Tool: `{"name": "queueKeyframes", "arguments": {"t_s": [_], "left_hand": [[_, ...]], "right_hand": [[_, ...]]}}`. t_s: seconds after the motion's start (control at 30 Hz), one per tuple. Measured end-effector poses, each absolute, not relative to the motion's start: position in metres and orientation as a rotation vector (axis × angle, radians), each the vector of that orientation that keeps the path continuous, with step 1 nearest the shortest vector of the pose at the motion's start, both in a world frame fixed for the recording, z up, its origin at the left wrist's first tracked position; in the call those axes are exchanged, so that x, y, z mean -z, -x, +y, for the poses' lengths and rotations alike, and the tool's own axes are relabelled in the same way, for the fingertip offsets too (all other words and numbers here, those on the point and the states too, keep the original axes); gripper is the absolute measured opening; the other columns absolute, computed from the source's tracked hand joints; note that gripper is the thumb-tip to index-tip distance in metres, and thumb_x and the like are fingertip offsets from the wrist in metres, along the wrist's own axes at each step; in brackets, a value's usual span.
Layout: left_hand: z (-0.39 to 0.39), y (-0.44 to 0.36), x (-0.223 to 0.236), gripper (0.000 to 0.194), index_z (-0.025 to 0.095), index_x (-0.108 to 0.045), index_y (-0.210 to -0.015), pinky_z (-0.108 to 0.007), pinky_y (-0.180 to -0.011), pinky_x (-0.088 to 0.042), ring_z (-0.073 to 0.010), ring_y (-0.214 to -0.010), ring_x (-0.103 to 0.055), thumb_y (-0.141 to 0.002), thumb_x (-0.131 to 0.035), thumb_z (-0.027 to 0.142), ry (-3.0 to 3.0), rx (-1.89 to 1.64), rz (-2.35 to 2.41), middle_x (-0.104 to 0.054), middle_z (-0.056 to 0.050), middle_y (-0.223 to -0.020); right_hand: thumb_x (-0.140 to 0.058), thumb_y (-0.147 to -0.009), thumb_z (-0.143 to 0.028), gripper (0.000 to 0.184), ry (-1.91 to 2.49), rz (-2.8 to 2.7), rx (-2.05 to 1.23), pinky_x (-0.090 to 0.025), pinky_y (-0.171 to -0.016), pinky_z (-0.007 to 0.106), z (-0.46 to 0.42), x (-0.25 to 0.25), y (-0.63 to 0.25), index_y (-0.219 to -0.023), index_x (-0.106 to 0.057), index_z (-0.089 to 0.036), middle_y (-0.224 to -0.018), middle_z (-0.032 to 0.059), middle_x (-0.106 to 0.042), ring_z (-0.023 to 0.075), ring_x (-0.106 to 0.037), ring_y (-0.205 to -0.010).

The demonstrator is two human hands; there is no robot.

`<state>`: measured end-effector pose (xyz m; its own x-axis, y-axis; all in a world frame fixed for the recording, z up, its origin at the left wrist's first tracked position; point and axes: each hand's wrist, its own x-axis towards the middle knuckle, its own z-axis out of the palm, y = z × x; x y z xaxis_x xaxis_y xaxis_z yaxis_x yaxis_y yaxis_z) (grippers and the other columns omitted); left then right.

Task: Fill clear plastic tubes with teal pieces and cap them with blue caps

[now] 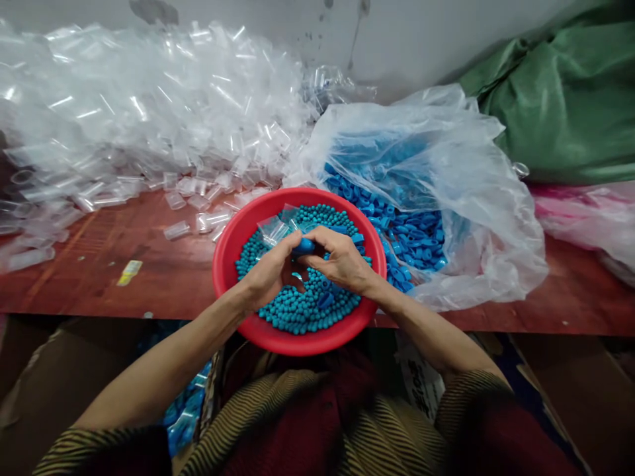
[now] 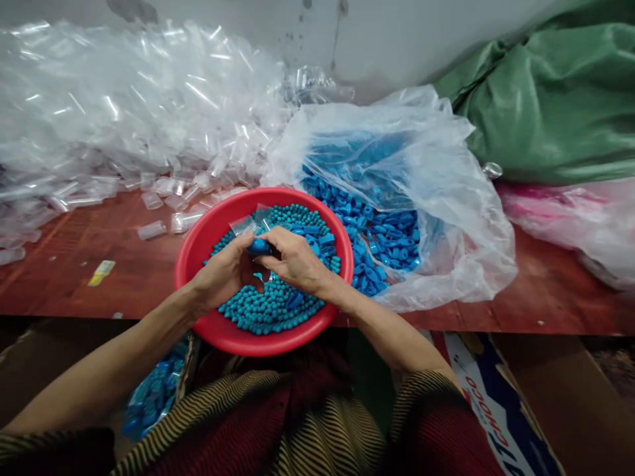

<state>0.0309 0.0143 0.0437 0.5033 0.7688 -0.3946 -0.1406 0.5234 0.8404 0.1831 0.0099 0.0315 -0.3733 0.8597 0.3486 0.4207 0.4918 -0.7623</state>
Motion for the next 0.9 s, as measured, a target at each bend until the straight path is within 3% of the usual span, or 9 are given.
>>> {"name": "queueKeyframes", "arguments": {"t_s": [0.1,0.27,0.37,0.47,0.57,0.67,0.77,0.9], "left_hand": [[0.01,-0.036,-0.04,0.023,0.018,-0.048,-0.079,-0.02,-0.036,-0.038,-0.0086,-0.045,-0.044,-0.077,-0.049,0.04,-0.852,-0.749,0.893,-0.045,0.004,-0.063],[0.004,-0.037,-0.035,0.019,0.019,-0.045,-0.081,-0.018,-0.036,-0.035,-0.007,-0.044,-0.042,-0.074,-0.049,0.036,-0.924,-0.84,0.966,-0.043,0.005,-0.063],[0.004,-0.035,-0.032,0.027,0.02,-0.044,-0.094,-0.019,-0.038,-0.039,-0.0084,-0.048,-0.047,-0.075,-0.05,0.038,-0.962,-0.86,0.98,-0.048,0.005,-0.069],[0.005,-0.034,-0.029,0.035,0.02,-0.042,-0.102,-0.02,-0.04,-0.041,-0.0092,-0.052,-0.049,-0.075,-0.051,0.041,-1.0,-0.948,0.999,-0.049,0.004,-0.074],[0.004,-0.034,-0.031,0.035,0.02,-0.043,-0.103,-0.02,-0.04,-0.04,-0.0081,-0.051,-0.047,-0.076,-0.049,0.041,-1.035,-1.026,1.022,-0.048,0.003,-0.076],[0.004,-0.032,-0.034,0.033,0.021,-0.042,-0.105,-0.02,-0.041,-0.039,-0.0077,-0.051,-0.047,-0.078,-0.047,0.039,-1.079,-1.05,1.017,-0.048,0.002,-0.079],[0.004,-0.029,-0.035,0.032,0.021,-0.042,-0.105,-0.02,-0.042,-0.039,-0.0082,-0.051,-0.048,-0.079,-0.046,0.039,-1.08,-1.041,1.027,-0.048,0.002,-0.077],[0.002,-0.031,-0.032,0.026,0.022,-0.04,-0.102,-0.021,-0.043,-0.04,-0.0087,-0.048,-0.046,-0.081,-0.043,0.037,-1.033,-1.049,1.065,-0.046,0.004,-0.069]], "right_hand": [[-0.056,-0.079,-0.011,0.01,1.004,-1.992,-0.714,-0.041,-0.066,0.025,0.006,-0.026,-0.18,-0.088,-0.059,-0.015,-0.079,0.0013,-0.057,0.0125,-0.053,-0.071],[-0.056,-0.081,-0.013,0.01,0.992,-1.89,-0.746,-0.043,-0.072,0.027,0.0,-0.022,-0.176,-0.088,-0.059,-0.017,-0.082,0.0017,-0.058,0.0134,-0.054,-0.076],[-0.059,-0.082,-0.026,0.016,1.04,-1.864,-0.974,-0.045,-0.073,0.029,0.002,-0.022,-0.176,-0.095,-0.058,-0.018,-0.092,0.0036,-0.056,0.015,-0.053,-0.083],[-0.047,-0.089,-0.042,0.029,0.987,-1.849,-1.218,-0.047,-0.074,0.032,0.005,-0.023,-0.174,-0.105,-0.053,-0.019,-0.095,0.0045,-0.053,0.0149,-0.053,-0.081],[-0.038,-0.091,-0.047,0.035,0.922,-1.772,-1.418,-0.048,-0.07,0.032,0.007,-0.028,-0.169,-0.109,-0.048,-0.018,-0.084,0.0016,-0.051,0.0125,-0.051,-0.069],[-0.036,-0.09,-0.051,0.038,0.897,-1.687,-1.679,-0.049,-0.068,0.03,0.007,-0.035,-0.168,-0.112,-0.044,-0.021,-0.089,0.0027,-0.051,0.0134,-0.054,-0.075],[-0.033,-0.091,-0.049,0.034,0.908,-1.616,-1.787,-0.05,-0.068,0.03,0.007,-0.038,-0.165,-0.107,-0.044,-0.022,-0.096,0.0036,-0.051,0.0139,-0.055,-0.08],[-0.035,-0.091,-0.042,0.023,0.935,-1.463,-1.695,-0.047,-0.062,0.027,0.006,-0.028,-0.155,-0.093,-0.045,-0.021,-0.084,0.0006,-0.048,0.0119,-0.051,-0.069]]}}
